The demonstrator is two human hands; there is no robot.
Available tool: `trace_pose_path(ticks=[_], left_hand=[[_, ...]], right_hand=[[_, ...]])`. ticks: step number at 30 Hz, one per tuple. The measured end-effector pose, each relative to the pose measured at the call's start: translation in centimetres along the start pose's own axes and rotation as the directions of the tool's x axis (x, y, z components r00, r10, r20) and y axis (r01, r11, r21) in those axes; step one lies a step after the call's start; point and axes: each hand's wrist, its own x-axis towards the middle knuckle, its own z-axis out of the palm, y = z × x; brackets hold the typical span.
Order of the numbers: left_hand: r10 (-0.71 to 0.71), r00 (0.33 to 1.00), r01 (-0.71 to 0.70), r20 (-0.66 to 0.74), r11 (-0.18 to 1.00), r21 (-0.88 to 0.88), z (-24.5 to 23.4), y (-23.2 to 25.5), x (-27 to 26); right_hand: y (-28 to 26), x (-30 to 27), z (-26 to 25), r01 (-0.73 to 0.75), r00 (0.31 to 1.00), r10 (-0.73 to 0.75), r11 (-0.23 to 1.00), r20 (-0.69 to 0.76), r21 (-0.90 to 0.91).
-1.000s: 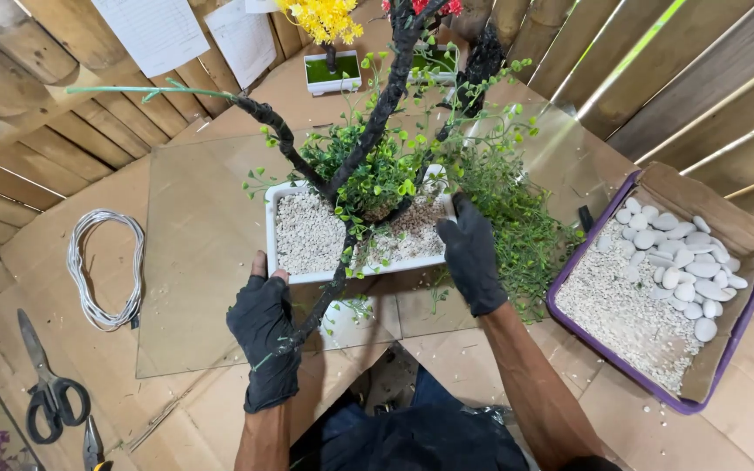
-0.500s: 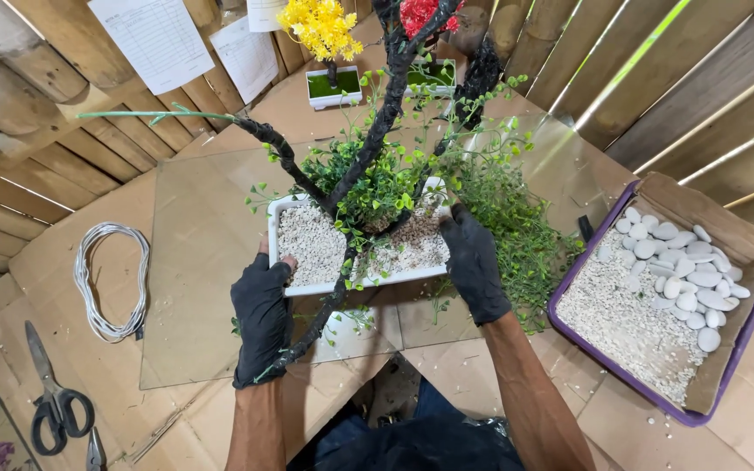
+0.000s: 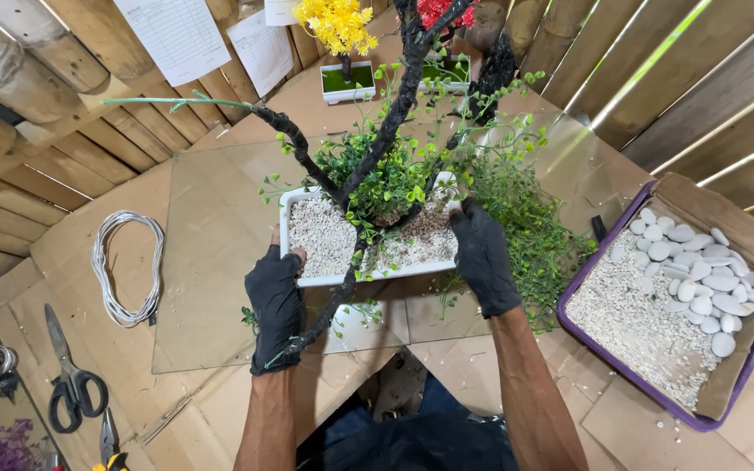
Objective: The person arranges artificial green foliage into a white rectangular planter containing a black artificial tree trunk and white gravel. They adjust the leaves and stems by hand to create a dense appearance, then place several white stones into the planter to cover the base of the arrangement.
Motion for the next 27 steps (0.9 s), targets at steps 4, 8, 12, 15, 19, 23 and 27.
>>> trace_pose_path(ticks=[4,8,12,15,19,23,27], left_hand=[[0.133,0.991,-0.136,0.026,0.973,0.186,0.5,-1.8,0.4],[0.059,0.997,-0.054,-0.043,0.992,0.115,0.8,-1.3,-0.7],[0.141,0.989,-0.129,-0.053,0.974,0.188,1.1,-1.8,-0.6],[0.081,0.995,-0.055,-0.066,0.942,0.331,1.4,-2.4,-0.2],[-0.078,0.992,0.107,-0.102,0.945,0.311,1.7,-2.3,0.1],[-0.146,0.983,0.172,-0.11,0.944,0.283,1.6,-1.2,-0.2],[-0.125,0.985,0.15,-0.118,0.962,0.229,1.3,0.4,-1.0]], right_hand=[[-1.2,-0.2,-0.4,0.009,1.0,-0.008,1.0,0.021,-0.024],[0.4,2.6,-0.1,0.075,0.997,-0.075,0.997,0.013,-0.018],[0.5,2.5,0.0,0.096,0.995,-0.096,0.994,0.014,-0.046],[0.6,2.0,0.2,0.119,0.993,-0.119,0.993,0.005,-0.016],[1.0,2.1,0.2,0.121,0.993,-0.121,0.993,-0.006,0.004],[1.8,2.1,0.3,0.115,0.993,-0.115,0.993,-0.003,0.008],[1.2,1.9,0.3,0.128,0.992,-0.128,0.992,-0.005,0.02]])
